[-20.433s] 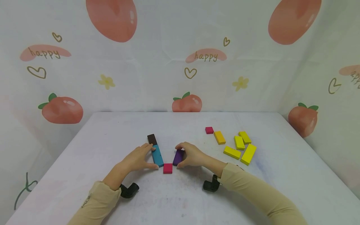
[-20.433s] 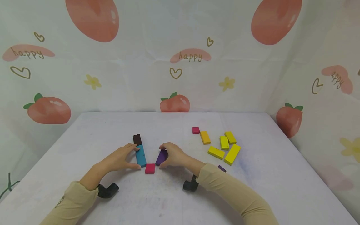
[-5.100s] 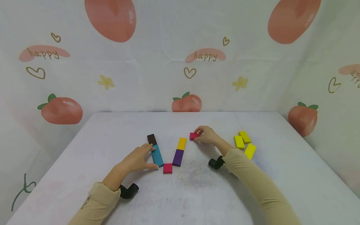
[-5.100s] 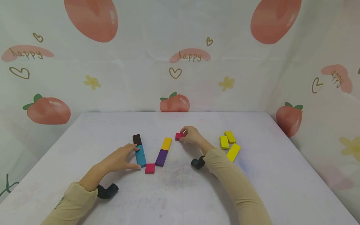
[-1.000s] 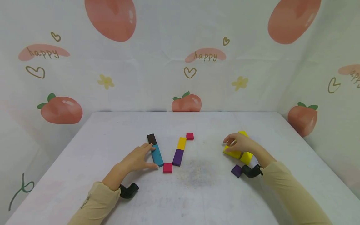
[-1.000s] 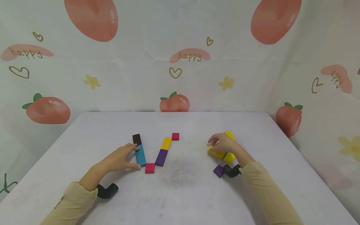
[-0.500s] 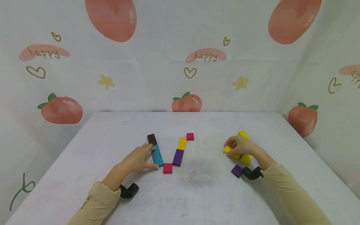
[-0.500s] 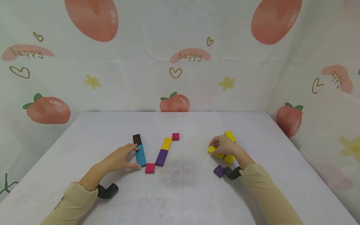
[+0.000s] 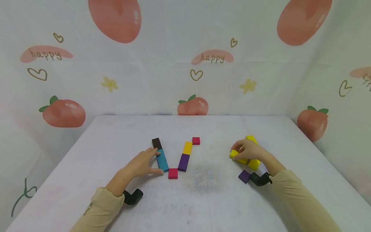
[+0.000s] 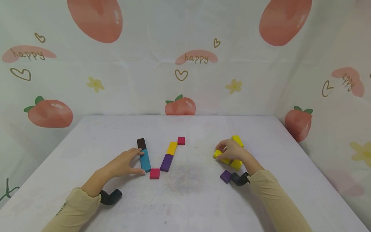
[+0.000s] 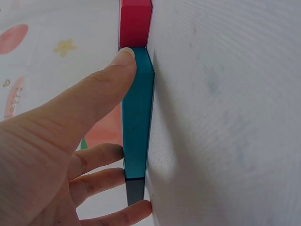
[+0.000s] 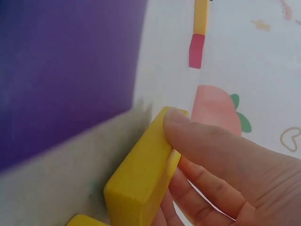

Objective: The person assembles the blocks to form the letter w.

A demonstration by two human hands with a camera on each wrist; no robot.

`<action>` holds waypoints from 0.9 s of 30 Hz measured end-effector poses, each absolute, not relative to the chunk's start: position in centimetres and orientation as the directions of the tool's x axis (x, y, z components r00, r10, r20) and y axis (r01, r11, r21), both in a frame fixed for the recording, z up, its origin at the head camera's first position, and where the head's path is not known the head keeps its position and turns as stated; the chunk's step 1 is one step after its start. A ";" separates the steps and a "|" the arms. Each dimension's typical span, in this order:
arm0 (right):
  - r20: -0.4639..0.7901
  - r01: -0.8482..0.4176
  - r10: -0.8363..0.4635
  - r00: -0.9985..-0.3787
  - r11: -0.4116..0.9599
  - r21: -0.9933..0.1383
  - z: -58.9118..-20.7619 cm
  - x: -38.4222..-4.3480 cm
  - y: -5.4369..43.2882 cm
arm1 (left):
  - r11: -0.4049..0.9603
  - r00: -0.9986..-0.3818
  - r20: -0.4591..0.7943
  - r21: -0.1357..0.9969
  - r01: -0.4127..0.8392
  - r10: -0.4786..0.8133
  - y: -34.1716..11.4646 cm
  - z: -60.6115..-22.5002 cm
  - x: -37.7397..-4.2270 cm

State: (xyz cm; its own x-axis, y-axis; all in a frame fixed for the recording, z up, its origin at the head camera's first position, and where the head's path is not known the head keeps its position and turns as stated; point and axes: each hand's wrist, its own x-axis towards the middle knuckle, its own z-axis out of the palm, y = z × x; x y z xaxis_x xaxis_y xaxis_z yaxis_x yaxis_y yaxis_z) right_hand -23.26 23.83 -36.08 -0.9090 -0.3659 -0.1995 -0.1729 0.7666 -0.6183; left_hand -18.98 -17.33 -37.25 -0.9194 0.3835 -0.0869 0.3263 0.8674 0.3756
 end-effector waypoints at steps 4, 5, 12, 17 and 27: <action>-0.190 -0.178 -0.365 -0.911 0.767 -0.617 -36.0 -23.4 23.7 | 0.867 -0.920 -0.086 0.378 0.325 0.383 -17.3 -37.2 -18.9; -0.189 -0.180 -0.367 -0.911 0.766 -0.617 -36.0 -23.4 23.6 | 0.867 -0.920 -0.086 0.378 0.326 0.383 -17.3 -37.2 -18.9; -0.151 -0.218 -0.392 -0.907 0.747 -0.628 -35.4 -23.4 22.8 | 0.868 -0.917 -0.091 0.372 0.330 0.388 -17.3 -37.2 -19.0; -0.139 -0.237 -0.414 -0.899 0.731 -0.640 -35.1 -23.4 22.0 | 0.869 -0.918 -0.100 0.377 0.321 0.383 -17.3 -37.1 -19.0; -0.132 -0.244 -0.416 -0.900 0.730 -0.638 -35.2 -23.7 20.2 | 0.869 -0.920 -0.103 0.382 0.314 0.377 -17.2 -37.0 -18.9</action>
